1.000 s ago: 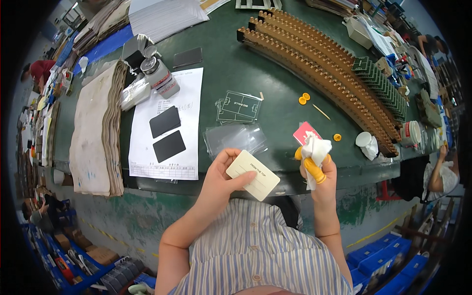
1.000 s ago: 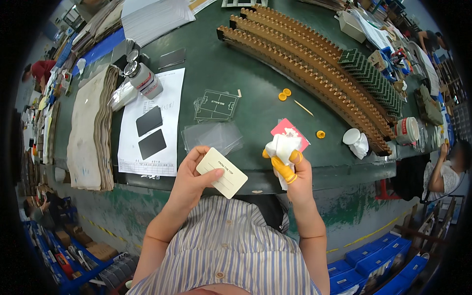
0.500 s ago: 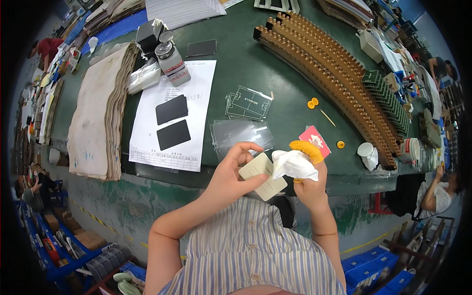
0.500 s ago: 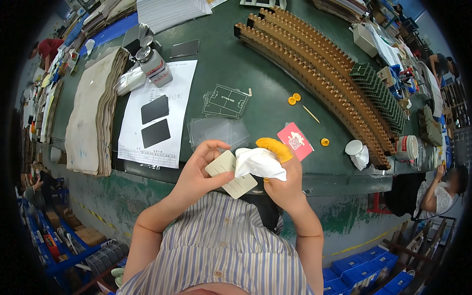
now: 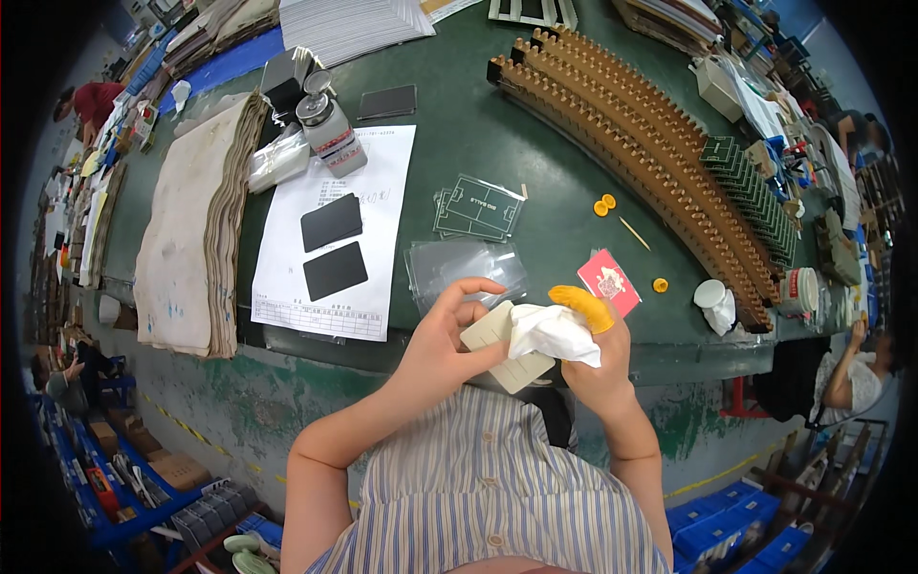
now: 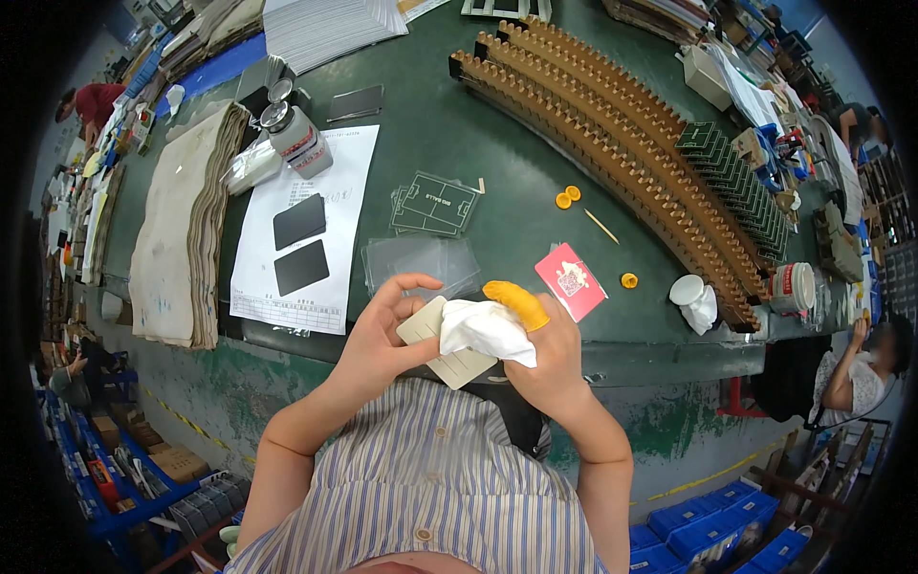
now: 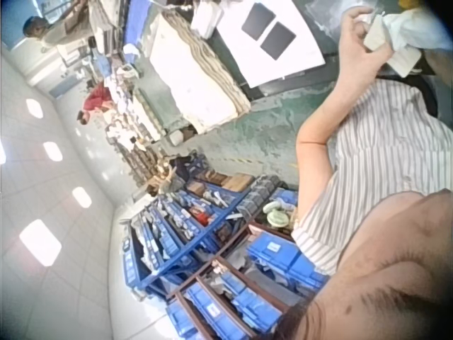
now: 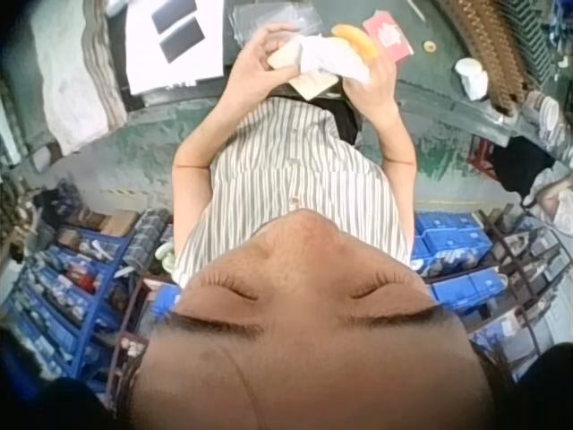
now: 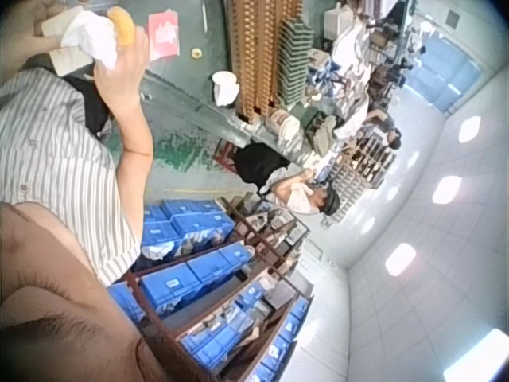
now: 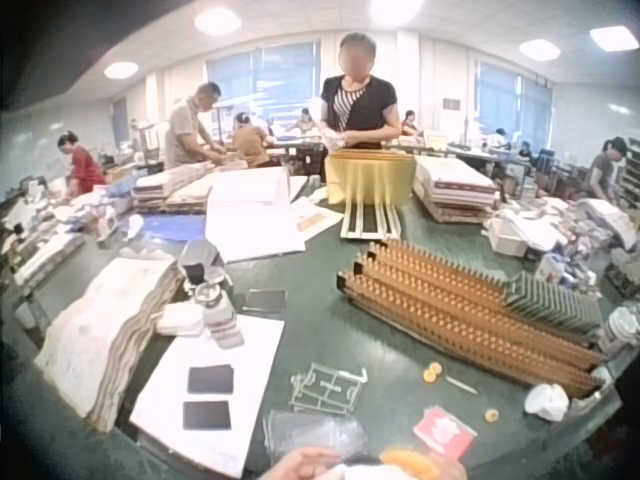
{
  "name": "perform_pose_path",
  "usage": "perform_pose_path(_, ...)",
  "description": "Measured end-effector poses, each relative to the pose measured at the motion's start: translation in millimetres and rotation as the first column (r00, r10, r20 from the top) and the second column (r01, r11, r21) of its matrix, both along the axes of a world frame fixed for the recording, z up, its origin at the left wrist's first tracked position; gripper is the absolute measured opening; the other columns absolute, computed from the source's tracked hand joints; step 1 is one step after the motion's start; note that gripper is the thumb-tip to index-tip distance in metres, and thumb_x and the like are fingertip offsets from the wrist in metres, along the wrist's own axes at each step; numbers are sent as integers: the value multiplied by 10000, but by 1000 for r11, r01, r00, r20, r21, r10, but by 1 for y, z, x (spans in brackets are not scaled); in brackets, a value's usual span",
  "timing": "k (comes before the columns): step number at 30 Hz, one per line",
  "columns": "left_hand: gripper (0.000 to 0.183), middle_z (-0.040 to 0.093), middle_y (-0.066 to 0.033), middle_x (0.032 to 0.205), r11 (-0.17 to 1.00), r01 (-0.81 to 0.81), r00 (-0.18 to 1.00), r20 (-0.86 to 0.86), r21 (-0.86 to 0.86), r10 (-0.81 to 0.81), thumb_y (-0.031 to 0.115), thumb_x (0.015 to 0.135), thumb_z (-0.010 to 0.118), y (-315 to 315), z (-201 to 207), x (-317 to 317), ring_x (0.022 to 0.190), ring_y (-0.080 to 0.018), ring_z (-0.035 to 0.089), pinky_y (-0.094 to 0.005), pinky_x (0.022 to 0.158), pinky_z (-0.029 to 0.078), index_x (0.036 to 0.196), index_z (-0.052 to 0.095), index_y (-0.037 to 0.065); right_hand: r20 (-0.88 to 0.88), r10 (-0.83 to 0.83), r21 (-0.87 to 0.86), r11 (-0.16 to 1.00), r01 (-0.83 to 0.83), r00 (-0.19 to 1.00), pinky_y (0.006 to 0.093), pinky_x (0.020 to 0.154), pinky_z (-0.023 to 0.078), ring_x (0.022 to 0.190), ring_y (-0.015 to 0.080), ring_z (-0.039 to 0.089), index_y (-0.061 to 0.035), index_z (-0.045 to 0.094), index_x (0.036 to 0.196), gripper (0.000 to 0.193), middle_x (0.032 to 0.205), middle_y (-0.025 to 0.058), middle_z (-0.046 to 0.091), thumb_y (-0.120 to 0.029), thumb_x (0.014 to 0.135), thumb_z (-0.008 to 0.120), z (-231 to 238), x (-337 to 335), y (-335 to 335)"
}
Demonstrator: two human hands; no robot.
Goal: The person cleans small rectangular cards using a white cloth. They wipe the surface of each card, flip it over, and wipe the other side. The cleaned cards are placed into a stack on the table.
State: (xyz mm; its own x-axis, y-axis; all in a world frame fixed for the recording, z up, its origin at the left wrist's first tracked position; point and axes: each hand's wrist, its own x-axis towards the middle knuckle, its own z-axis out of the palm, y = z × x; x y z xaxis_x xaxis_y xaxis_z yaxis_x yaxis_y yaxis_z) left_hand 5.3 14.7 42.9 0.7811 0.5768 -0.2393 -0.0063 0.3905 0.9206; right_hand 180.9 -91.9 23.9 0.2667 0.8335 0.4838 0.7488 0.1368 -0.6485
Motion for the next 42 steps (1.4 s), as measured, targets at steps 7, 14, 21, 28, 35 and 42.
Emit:
perform_pose_path(7, 508, 610, -63, 964, 999, -52, 999, -4, -4, 52, 12, 787, 686, 5, 11, 4, 900, -119, 601, -247, 751, 501, 1222, 428, 56, -40, -16, -2, 1000, 16, 999, 355, 604, 427, 682, 275, 550, -28, 617, 1046, 370, 800, 95, 572, -29, 680, 673, 2, 3, -9)
perform_pose_path(14, 481, 607, -47, 964, 992, -128, 992, 3, -10, 128, 23, 782, 695, 10, 14, 5, 880, -96, 600, -209, 668, 509, 1197, 455, 61, -120, -55, 29, 998, 59, 991, 341, 606, 431, 676, 283, 559, -18, 618, 1036, 372, 801, 107, 581, 17, 668, 658, -8, 8, -21)
perform_pose_path(21, 458, 578, -27, 977, 978, -190, 982, -29, -82, 188, 30, 791, 689, 14, 14, 10, 866, -82, 596, -204, 664, 514, 1187, 458, 45, -146, -60, 106, 991, 76, 988, 314, 694, 457, 770, 287, 593, 3, 613, 1045, 314, 961, 164, 612, 8, 731, 622, -11, 10, -25)
perform_pose_path(28, 465, 566, -37, 988, 976, -190, 981, 19, -106, 193, -1, 790, 680, 12, 8, 11, 897, -96, 586, -230, 760, 507, 1192, 450, 44, -739, -9, -3, 1000, 10, 673, 248, 830, 391, 926, 109, 502, -32, 374, 1346, 509, 1183, 80, 545, -86, 887, 588, -7, -6, -26)
perform_pose_path(35, 490, 555, -37, 996, 983, -174, 982, 65, -53, 177, -34, 782, 672, 7, 3, 11, 923, -93, 571, -229, 783, 495, 1200, 434, 56, -908, 43, 43, 999, -11, 417, 177, 736, 373, 753, 22, 411, -77, 359, 1344, 610, 1131, 41, 555, -22, 818, 665, -11, -24, -15)
perform_pose_path(42, 372, 551, -16, 948, 994, -21, 1000, 11, -108, 23, 0, 793, 680, 4, 6, 10, 884, -82, 571, -220, 775, 478, 1115, 500, 45, -903, -41, -35, 999, 23, 427, 213, 762, 441, 856, 62, 521, -68, 359, 1333, 601, 996, 7, 537, -21, 822, 674, -8, -30, -5)
